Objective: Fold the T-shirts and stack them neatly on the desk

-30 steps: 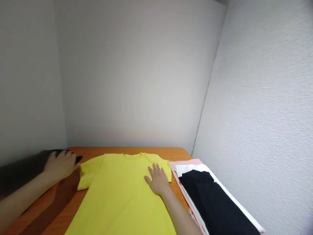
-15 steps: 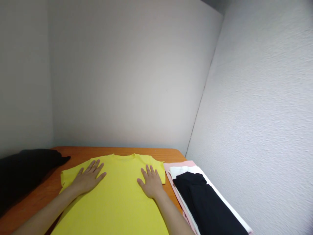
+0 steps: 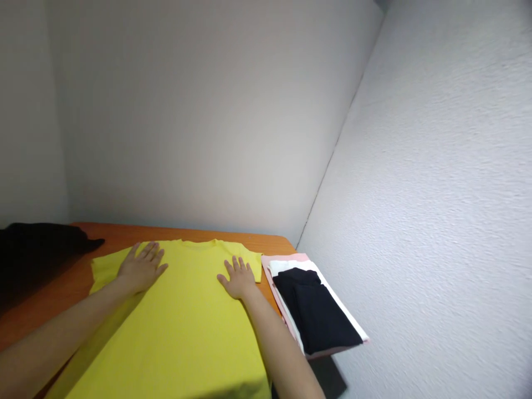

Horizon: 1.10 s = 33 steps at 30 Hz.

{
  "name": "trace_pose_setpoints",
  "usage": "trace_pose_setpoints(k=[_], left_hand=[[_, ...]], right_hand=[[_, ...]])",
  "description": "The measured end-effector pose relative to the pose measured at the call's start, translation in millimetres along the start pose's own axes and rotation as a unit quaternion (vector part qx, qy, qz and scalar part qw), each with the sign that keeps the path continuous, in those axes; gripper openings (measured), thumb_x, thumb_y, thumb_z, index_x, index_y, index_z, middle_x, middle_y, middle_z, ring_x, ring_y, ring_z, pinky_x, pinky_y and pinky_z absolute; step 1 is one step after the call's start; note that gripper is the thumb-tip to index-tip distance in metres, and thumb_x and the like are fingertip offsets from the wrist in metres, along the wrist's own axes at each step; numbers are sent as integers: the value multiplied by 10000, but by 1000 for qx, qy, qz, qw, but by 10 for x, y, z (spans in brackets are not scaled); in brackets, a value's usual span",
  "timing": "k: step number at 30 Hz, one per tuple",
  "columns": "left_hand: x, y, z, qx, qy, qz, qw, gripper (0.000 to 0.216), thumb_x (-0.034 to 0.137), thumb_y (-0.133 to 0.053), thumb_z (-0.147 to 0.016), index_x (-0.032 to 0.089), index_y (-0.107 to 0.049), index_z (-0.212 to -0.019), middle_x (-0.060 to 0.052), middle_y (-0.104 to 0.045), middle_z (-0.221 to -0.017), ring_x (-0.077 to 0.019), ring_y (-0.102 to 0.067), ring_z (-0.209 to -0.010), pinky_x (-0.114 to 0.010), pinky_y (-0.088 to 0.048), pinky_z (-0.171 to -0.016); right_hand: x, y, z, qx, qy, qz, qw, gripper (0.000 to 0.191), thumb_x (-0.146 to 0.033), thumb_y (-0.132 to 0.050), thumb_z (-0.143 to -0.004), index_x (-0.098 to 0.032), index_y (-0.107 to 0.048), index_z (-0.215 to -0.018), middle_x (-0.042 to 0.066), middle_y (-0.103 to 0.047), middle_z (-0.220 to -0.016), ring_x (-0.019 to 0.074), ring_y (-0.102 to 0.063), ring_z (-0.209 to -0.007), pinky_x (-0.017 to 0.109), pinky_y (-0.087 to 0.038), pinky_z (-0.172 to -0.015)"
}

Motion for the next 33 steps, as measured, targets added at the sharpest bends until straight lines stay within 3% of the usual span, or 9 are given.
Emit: trace_pose_setpoints(k=[4, 6, 9, 14, 19, 29, 33], left_hand=[[853, 195, 402, 57, -72, 16, 996, 617, 406, -368, -921, 56, -461, -1421, -176, -287, -1581, -290, -182, -1503, -520, 21, -1224], [1301, 247, 716, 72, -90, 40, 993, 644, 469, -312, -943, 87, -440, -1445, -158, -277, -1589, -304, -192, -1500, -557, -6, -1217], [1669, 243, 1116, 16, -81, 81, 993, 663, 479, -280, -946, 70, -443, -1441, -169, -332, -1564, -317, -252, -1479, -569, -95, -1206], [1487, 121, 1277, -68, 15, 82, 994, 726, 523, -274, -921, 82, -327, -1495, -137, -214, -1608, -327, -157, -1504, -613, -49, -1189], [1376, 65, 1247, -71, 49, 81, 993, 758, 575, -254, -901, 142, -253, -1524, -108, -127, -1631, -343, -105, -1512, -673, -5, -1156], [1423, 84, 1248, -42, 42, 76, 995, 716, 517, -299, -908, 113, -321, -1499, -154, -199, -1611, -363, -170, -1496, -687, -33, -1154], [1517, 216, 1383, 2, 14, 119, 993, 594, 382, -397, -919, 73, -473, -1421, -220, -375, -1536, -383, -305, -1446, -642, -188, -1164]], right_hand=[[-3, 5, 11, 7, -1, 5, 1000, 771, -693, -141, -959, -219, -206, -1565, 90, -78, -1633, 287, -39, -1505, 529, -80, -1191], [-5, 4, 14, 17, -5, 10, 1000, 738, -656, -144, -979, -211, -218, -1562, 89, -100, -1632, 273, -48, -1506, 517, -68, -1196], [-18, 33, 25, 39, -6, 17, 999, 712, -596, -159, -1004, -151, -236, -1554, 105, -144, -1624, 248, -53, -1507, 479, -38, -1208], [-90, 96, 146, 66, 13, 21, 998, 726, -572, -165, -1010, -81, -263, -1535, 127, -153, -1619, 248, -22, -1508, 460, 3, -1214], [-200, -13, 365, 28, 67, -15, 997, 825, -670, -171, -973, -78, -222, -1546, 136, -112, -1621, 252, -28, -1508, 462, -62, -1219], [-239, -98, 437, 19, 54, -25, 998, 848, -678, -183, -971, -61, -184, -1552, 132, -85, -1623, 256, -44, -1507, 464, -58, -1224], [-215, -107, 412, 13, 66, -38, 997, 814, -657, -223, -978, -74, -222, -1546, 140, -130, -1620, 272, -88, -1503, 476, -102, -1214]])
Point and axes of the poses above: each hand's wrist, its own z-axis away from the middle knuckle, its own y-axis out of the back of the hand, x = y × z, the point moved 1 cm from there along -z, towards the middle knuckle
